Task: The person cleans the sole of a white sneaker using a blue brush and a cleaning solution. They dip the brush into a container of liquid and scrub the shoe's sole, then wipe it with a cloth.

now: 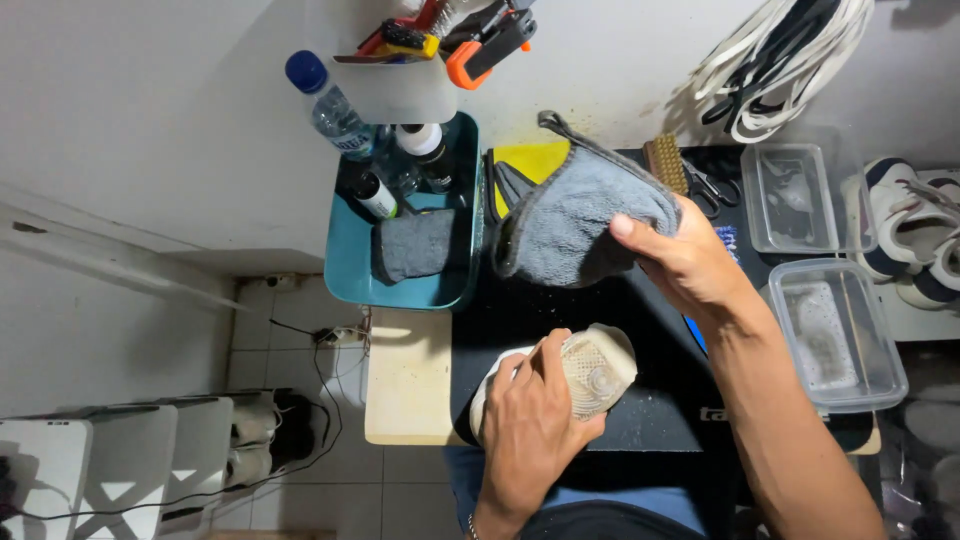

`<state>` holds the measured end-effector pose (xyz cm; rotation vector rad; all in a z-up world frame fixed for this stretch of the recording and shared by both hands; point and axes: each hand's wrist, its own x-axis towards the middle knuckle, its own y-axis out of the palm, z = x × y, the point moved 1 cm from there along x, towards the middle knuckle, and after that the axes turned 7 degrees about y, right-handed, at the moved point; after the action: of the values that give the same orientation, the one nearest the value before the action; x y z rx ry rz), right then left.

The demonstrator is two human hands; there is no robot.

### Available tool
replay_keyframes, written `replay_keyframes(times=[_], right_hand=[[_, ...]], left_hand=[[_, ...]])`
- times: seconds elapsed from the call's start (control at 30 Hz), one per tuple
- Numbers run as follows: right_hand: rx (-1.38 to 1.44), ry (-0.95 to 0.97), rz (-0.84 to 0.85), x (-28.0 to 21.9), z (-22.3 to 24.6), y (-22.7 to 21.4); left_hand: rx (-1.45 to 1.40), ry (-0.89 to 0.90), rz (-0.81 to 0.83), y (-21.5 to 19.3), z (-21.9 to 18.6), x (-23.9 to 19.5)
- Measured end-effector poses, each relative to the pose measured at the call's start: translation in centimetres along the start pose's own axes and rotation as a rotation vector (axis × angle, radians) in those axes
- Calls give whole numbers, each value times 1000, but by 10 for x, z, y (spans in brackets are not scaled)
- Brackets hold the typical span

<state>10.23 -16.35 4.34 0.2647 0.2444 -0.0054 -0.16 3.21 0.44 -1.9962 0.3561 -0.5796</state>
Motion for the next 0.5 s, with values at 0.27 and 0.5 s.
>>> replay_keyframes(times=[0.27, 0.5], right_hand=[[-88, 446, 93, -15, -76, -27], [312, 483, 122, -26, -114, -40]], left_hand=[[-76, -42, -39, -7, 12, -9], [-110, -152, 54, 2, 26, -10]])
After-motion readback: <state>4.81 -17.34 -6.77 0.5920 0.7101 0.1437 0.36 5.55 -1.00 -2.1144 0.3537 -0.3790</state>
